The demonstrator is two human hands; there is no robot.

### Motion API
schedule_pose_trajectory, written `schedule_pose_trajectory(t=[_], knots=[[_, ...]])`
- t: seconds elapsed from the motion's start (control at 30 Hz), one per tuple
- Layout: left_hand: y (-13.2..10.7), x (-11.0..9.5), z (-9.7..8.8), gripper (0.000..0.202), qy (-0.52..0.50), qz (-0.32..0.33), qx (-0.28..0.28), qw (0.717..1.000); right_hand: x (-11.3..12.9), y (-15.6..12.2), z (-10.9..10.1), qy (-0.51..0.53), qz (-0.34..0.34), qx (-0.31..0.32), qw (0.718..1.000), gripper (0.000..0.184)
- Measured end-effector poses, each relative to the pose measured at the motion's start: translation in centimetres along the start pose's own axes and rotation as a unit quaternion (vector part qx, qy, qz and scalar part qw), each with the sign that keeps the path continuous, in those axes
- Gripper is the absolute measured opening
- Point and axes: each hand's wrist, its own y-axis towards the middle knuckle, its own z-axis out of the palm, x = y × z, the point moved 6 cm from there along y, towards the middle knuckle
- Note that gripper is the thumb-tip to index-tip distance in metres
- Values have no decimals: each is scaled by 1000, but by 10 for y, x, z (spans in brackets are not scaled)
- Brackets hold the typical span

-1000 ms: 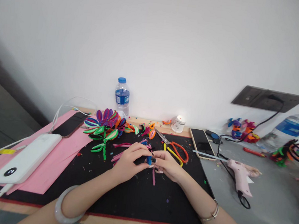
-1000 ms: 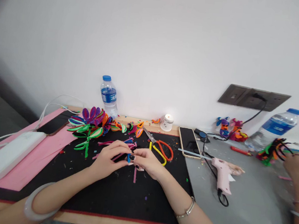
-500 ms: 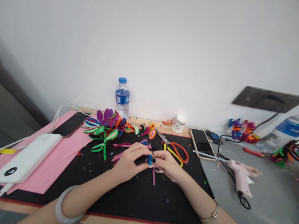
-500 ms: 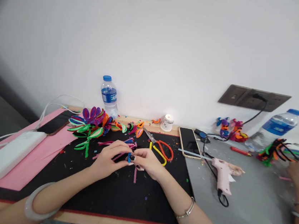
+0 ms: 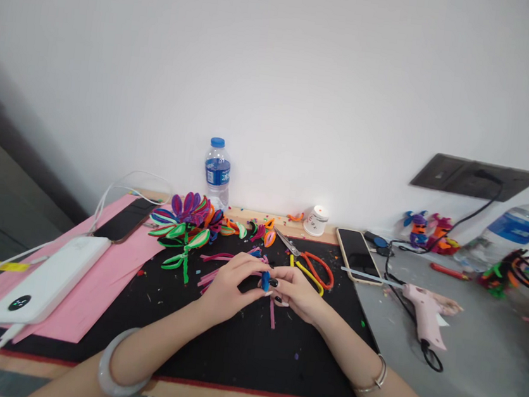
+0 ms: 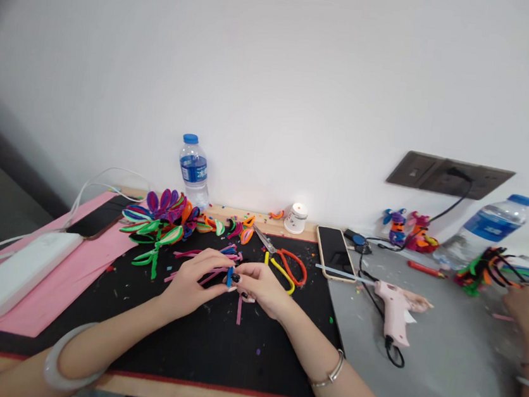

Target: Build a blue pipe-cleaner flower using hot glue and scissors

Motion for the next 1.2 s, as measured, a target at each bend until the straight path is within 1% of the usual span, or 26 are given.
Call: schedule_pose_trajectory(t=[0.23, 0.53, 0.87, 1.2], knots=[[1, -1, 0, 28, 4, 2, 2, 1000, -3, 1, -1, 11, -1, 8, 1000, 22], [-1, -2, 0, 27, 14, 35, -6, 999, -1, 1, 0, 25, -11, 12, 1000, 20], [-1, 0, 1, 32, 15, 25, -6, 1000, 0, 1, 0, 28, -16, 15, 999, 20], [0, 0, 1, 27, 12, 35, -6, 999, 0, 0, 1, 22, -13, 14, 1000, 22]])
